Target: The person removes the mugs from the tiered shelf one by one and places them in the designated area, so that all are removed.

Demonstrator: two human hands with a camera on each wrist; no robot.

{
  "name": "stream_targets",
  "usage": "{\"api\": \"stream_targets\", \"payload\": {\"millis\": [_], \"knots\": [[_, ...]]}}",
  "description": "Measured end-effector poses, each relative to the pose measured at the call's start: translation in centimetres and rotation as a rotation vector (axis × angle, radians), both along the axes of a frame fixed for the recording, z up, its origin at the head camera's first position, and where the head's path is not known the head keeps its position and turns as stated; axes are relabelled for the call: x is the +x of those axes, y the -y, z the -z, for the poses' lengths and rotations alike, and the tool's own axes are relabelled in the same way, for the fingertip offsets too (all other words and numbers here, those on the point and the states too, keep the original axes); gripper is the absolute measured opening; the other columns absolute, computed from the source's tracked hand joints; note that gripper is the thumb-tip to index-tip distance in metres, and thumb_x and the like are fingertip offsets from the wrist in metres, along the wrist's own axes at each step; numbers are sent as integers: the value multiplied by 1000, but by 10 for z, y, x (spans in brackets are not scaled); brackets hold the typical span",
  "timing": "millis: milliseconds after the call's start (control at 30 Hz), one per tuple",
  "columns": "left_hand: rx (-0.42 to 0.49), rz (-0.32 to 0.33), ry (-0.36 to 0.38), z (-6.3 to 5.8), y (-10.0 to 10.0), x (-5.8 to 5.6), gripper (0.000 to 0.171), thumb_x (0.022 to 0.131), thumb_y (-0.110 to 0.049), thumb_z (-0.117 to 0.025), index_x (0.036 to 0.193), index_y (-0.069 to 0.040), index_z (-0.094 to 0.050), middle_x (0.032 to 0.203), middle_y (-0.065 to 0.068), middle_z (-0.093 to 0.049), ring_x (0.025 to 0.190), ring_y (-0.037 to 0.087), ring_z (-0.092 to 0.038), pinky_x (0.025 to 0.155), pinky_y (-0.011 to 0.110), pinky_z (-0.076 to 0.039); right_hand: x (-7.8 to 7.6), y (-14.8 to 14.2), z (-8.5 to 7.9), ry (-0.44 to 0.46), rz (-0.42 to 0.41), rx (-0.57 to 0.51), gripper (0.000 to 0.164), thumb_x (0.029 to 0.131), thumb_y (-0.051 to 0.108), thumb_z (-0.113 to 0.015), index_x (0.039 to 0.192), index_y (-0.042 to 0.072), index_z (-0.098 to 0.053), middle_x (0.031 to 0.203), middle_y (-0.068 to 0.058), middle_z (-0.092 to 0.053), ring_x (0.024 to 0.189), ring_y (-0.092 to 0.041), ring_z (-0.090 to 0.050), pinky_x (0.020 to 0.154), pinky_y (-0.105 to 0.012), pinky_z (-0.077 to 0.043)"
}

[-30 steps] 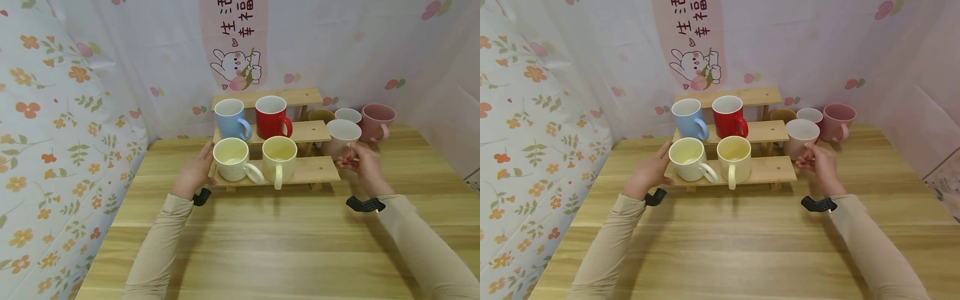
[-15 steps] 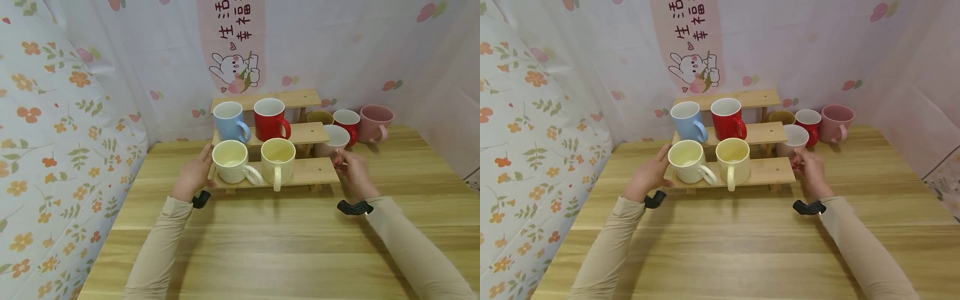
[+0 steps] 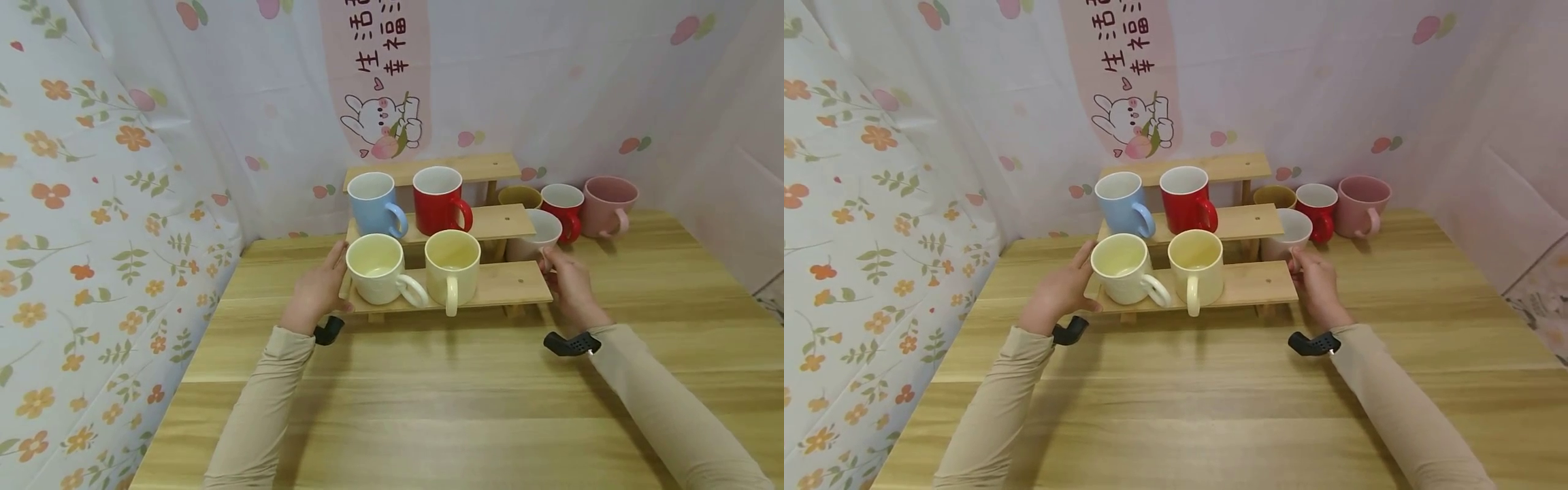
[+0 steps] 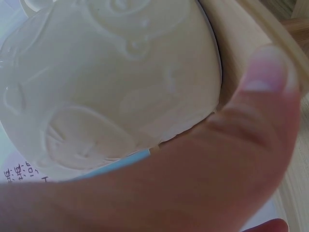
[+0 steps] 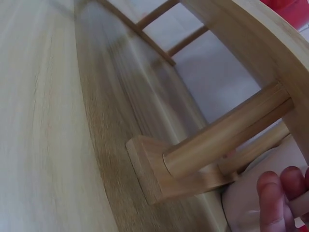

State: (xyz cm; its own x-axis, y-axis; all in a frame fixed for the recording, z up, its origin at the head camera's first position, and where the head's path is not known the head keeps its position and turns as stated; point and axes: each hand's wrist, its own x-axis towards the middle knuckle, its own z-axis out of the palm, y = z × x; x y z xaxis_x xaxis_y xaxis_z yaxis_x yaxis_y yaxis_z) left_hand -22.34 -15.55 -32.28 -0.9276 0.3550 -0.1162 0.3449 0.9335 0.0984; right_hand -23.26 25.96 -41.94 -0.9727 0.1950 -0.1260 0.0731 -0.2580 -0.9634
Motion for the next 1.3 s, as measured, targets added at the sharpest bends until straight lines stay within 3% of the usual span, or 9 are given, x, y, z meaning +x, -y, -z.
{"api": "stream_targets", "payload": {"millis": [133, 367, 467, 600, 733, 833, 1033, 1167, 1300], "knots": [[10, -12, 15, 0, 1, 0, 107, 69, -26, -86, 151, -2, -22, 161, 12, -11, 102, 35, -63, 76, 43, -54, 0, 0, -2, 11, -15, 25, 36, 95, 28, -59, 62, 12, -57, 68, 7, -57, 56, -5, -57, 54, -19, -49], [23, -11, 32, 1, -2, -3, 108, 70, -25, -85, 152, -3, -19, 161, 12, -9, 108, 35, -61, 77, 42, -54, 2, -11, -10, 47, -19, 465, 34, 95, 44, -54, 75, 18, -64, 69, 17, -59, 58, 0, -59, 55, -18, -52], [28, -12, 37, -1, -3, -3, 108, 70, -25, -85, 152, -3, -18, 161, 12, -9, 107, 35, -62, 77, 42, -54, 2, -15, -14, 40, -33, 549, 39, 95, 45, -52, 88, 9, -63, 69, 19, -60, 59, 0, -60, 56, -20, -54], [38, -11, 42, -3, -4, -6, 108, 71, -24, -85, 153, -4, -17, 161, 11, -8, 106, 34, -62, 76, 42, -54, 2, -18, -23, 9, -16, 464, 37, 96, 37, -53, 96, 1, -59, 70, 17, -64, 55, -4, -64, 53, -21, -54], [32, -10, 40, -4, -3, -9, 109, 71, -24, -85, 153, -4, -16, 161, 11, -7, 107, 35, -62, 75, 42, -54, 4, -21, -31, -44, 38, 243, 19, 96, 25, -57, 88, 9, -64, 70, 8, -67, 49, -10, -65, 49, -23, -54], [20, -14, 41, -5, -3, -9, 110, 71, -24, -85, 153, -4, -15, 161, 12, -7, 104, 35, -62, 74, 42, -54, 6, -20, -35, -59, 82, 173, 20, 95, 22, -56, 81, 13, -67, 67, 4, -65, 47, -11, -64, 47, -23, -53], [8, -23, 62, -4, -3, -8, 111, 72, -26, -84, 154, -6, -11, 162, 10, -4, 101, 34, -64, 72, 41, -54, 12, -18, -51, -100, 98, 246, 23, 95, 23, -57, 78, 12, -67, 65, 6, -63, 46, -10, -60, 46, -20, -51], [15, -26, 71, -3, -2, -7, 111, 72, -26, -84, 154, -5, -11, 162, 11, -4, 102, 34, -63, 74, 41, -54, 13, -7, -67, -128, 20, 340, 23, 96, 25, -57, 79, 12, -67, 66, 5, -64, 50, -10, -59, 47, -19, -49], [19, -35, 77, -1, 0, -5, 110, 72, -25, -84, 153, -5, -12, 162, 11, -4, 104, 35, -63, 73, 42, -54, 10, 10, -80, -164, -92, 244, 20, 95, 19, -58, 80, 9, -66, 65, -1, -63, 50, -13, -60, 47, -22, -50]]}}
